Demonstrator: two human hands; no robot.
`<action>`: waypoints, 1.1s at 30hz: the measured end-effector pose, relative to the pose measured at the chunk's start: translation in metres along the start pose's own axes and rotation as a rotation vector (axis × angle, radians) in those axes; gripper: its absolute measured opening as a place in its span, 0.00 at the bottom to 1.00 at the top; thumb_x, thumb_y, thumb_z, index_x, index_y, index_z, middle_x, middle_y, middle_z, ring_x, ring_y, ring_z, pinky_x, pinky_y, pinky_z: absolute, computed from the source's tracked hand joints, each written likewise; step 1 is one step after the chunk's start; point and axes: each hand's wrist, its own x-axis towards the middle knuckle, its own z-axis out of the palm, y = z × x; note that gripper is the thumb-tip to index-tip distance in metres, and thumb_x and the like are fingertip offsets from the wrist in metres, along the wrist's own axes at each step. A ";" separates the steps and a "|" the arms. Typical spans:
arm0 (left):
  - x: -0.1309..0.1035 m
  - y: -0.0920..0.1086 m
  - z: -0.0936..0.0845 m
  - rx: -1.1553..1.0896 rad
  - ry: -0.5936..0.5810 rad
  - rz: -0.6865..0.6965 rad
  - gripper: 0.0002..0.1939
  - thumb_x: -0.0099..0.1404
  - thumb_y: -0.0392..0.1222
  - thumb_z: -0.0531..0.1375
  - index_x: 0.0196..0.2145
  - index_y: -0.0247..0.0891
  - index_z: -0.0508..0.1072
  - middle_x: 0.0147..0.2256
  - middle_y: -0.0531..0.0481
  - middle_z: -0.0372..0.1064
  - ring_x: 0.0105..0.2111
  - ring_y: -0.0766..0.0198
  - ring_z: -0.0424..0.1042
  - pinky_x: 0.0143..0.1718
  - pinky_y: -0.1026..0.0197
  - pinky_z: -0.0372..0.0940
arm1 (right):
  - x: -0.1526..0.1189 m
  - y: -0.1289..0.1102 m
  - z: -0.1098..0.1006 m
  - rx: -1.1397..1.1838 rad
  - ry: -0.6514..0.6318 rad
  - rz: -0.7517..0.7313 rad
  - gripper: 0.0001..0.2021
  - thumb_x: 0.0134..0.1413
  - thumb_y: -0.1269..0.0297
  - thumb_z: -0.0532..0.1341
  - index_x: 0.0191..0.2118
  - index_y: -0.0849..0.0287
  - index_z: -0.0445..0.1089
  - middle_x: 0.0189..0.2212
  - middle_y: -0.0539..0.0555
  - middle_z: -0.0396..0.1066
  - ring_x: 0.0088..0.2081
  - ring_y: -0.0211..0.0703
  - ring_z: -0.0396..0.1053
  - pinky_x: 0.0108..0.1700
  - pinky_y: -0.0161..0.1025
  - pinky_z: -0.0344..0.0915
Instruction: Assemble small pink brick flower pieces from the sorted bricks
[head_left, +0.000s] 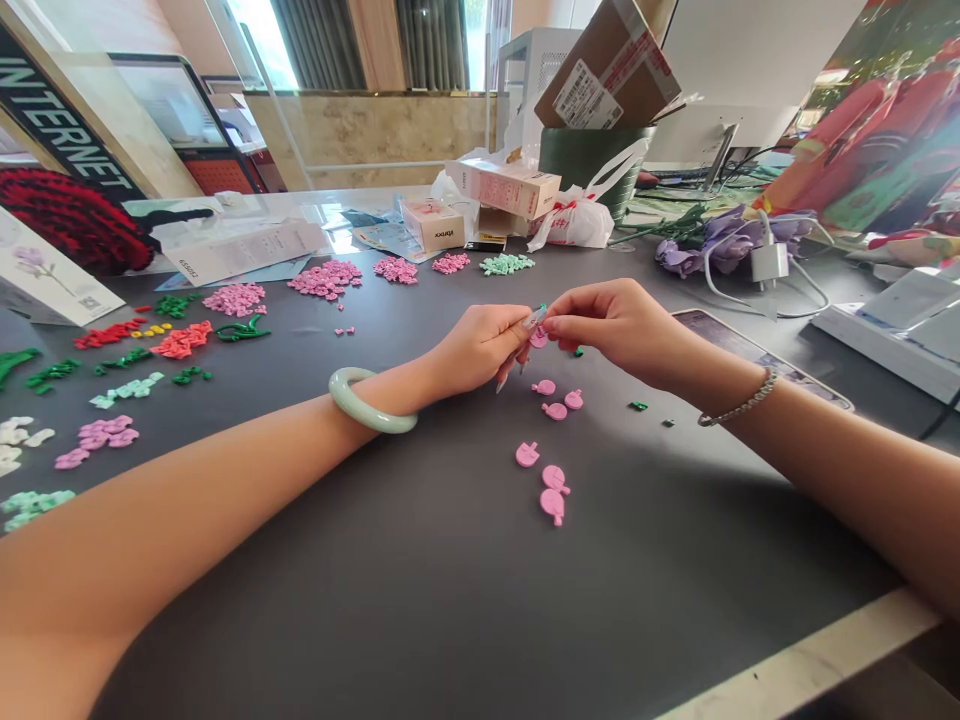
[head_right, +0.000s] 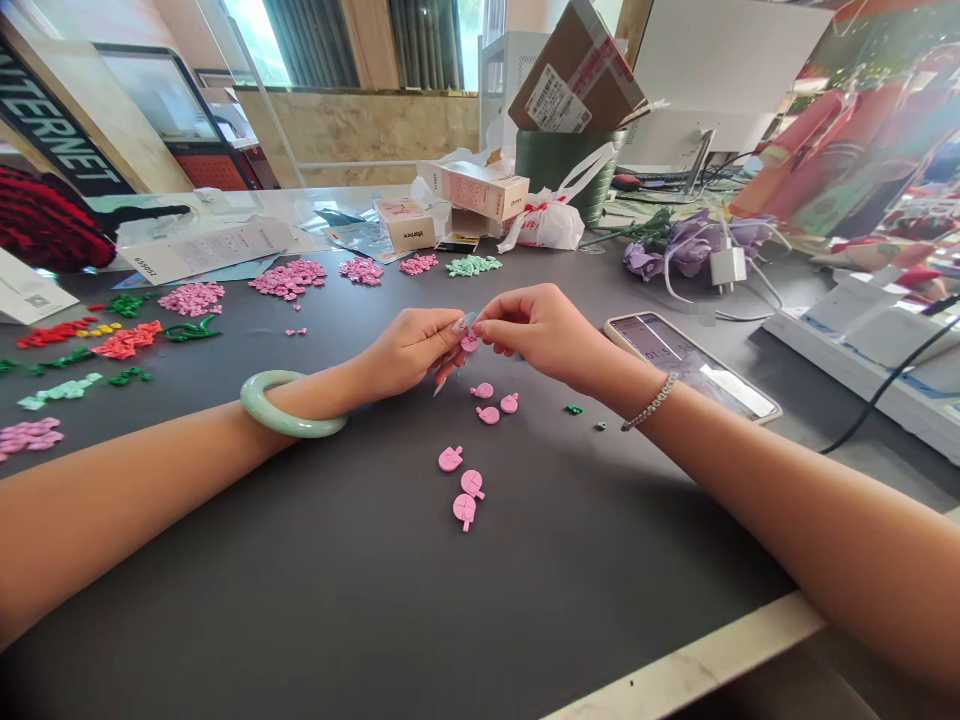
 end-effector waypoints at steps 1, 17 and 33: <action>0.000 0.001 0.000 0.009 0.001 0.000 0.17 0.74 0.41 0.49 0.26 0.35 0.64 0.21 0.56 0.63 0.16 0.74 0.63 0.21 0.69 0.59 | 0.000 -0.001 0.000 0.006 -0.005 -0.001 0.07 0.52 0.66 0.65 0.26 0.60 0.75 0.22 0.51 0.68 0.26 0.35 0.62 0.30 0.36 0.59; -0.002 0.003 0.002 0.176 0.065 0.094 0.18 0.74 0.45 0.48 0.26 0.37 0.62 0.21 0.57 0.64 0.16 0.73 0.64 0.24 0.67 0.59 | -0.003 0.002 0.002 -0.147 0.019 -0.044 0.06 0.53 0.67 0.62 0.28 0.61 0.75 0.23 0.50 0.70 0.25 0.35 0.61 0.26 0.35 0.55; -0.002 0.004 0.003 0.207 0.080 0.154 0.22 0.73 0.54 0.49 0.25 0.38 0.61 0.18 0.57 0.62 0.16 0.72 0.63 0.25 0.66 0.59 | -0.004 0.000 0.003 -0.226 0.001 -0.053 0.08 0.54 0.67 0.61 0.27 0.62 0.74 0.21 0.49 0.68 0.23 0.34 0.58 0.25 0.35 0.52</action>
